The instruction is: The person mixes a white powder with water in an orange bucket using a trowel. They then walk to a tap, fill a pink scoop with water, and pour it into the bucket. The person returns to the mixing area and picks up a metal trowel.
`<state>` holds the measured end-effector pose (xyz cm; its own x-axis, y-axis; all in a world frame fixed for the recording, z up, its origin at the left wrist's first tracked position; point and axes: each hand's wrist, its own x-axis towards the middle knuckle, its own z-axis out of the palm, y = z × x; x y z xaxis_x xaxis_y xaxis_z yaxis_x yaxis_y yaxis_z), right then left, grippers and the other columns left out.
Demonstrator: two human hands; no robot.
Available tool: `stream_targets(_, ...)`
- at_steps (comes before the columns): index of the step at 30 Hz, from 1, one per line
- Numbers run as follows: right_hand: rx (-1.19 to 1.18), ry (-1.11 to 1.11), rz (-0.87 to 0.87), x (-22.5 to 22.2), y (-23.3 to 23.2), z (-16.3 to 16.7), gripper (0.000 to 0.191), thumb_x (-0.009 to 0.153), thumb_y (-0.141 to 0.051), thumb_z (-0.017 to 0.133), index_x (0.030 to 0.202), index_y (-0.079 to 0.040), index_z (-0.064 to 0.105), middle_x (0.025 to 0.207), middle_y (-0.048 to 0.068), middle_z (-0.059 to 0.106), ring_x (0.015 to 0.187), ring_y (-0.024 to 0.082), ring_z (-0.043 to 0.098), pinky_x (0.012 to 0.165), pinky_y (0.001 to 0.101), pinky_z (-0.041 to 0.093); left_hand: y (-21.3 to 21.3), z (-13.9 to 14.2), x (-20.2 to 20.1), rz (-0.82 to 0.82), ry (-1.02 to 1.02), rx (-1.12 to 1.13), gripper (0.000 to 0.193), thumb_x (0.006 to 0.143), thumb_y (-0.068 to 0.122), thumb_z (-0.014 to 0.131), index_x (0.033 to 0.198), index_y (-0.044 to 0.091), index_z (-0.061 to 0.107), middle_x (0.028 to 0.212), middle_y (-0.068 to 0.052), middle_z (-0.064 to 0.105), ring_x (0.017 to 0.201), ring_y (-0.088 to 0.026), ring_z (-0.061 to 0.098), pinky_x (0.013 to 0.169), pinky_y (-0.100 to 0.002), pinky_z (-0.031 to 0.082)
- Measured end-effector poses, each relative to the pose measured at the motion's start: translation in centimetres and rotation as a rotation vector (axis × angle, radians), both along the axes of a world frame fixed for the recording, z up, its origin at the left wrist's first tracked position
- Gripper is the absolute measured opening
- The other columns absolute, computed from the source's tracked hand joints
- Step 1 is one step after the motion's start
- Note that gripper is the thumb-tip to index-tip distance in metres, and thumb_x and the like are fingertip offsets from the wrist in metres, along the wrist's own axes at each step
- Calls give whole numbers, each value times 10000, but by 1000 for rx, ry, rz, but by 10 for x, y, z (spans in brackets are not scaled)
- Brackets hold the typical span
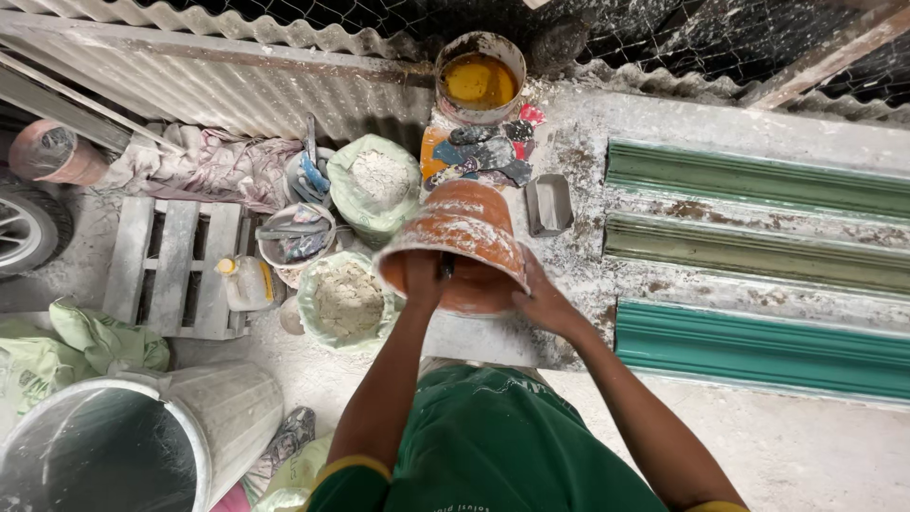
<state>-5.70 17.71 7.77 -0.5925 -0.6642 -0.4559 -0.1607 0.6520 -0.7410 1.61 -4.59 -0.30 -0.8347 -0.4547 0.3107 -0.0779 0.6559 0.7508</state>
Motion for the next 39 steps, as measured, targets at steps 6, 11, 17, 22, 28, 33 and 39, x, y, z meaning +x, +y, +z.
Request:
stream_targets(6,-147,0,-100,26,23,-70,995,941,-202,581,1602,-144,-160,1683,277,44,1538,370,195,1223,384,225,31,-8,-8,-134,53,60,245,829,201,677,1006,33,692,908,-169,676,833,-376,630,732,-494,509)
stream_targets(11,-203,-120,-204,30,25,-74,962,919,-158,542,1635,-146,-100,1636,249,272,1489,342,355,1196,362,308,-28,-8,17,-21,-139,-93,236,861,207,704,1016,32,675,905,-157,672,813,-319,640,714,-443,522)
stream_targets(17,-258,34,-211,28,13,-78,918,943,-130,561,1624,-126,-55,1657,261,216,1507,347,303,1199,376,277,22,-22,38,55,309,215,238,899,214,736,1028,31,654,902,-142,667,789,-252,650,692,-382,537)
stream_targets(22,-172,-66,-232,32,19,-84,950,927,-169,561,1614,-135,-93,1630,230,277,1403,338,458,1146,372,371,-11,-15,69,18,-89,408,200,880,126,712,1066,58,683,897,-69,700,705,-181,663,622,-336,545)
stream_targets(28,-277,-238,-273,44,-6,-78,908,952,-236,534,1685,-116,12,1332,346,624,1171,385,626,1024,396,516,37,-11,73,35,265,479,69,997,61,617,1044,33,660,973,-118,694,869,-207,677,740,-344,532)
stream_targets(33,21,-40,82,-1,26,-10,778,983,-278,678,1580,-174,191,1590,268,357,1365,380,509,1099,408,529,55,-11,58,-172,-30,220,157,915,178,686,983,37,667,882,-98,718,784,-272,701,715,-385,556)
stream_targets(39,6,-97,-144,14,26,0,1065,873,-147,566,1631,-274,-171,1634,254,260,1386,412,458,1095,457,462,-3,-10,19,-196,-318,-250,221,860,280,723,954,80,722,908,-134,724,823,-348,691,758,-471,528)
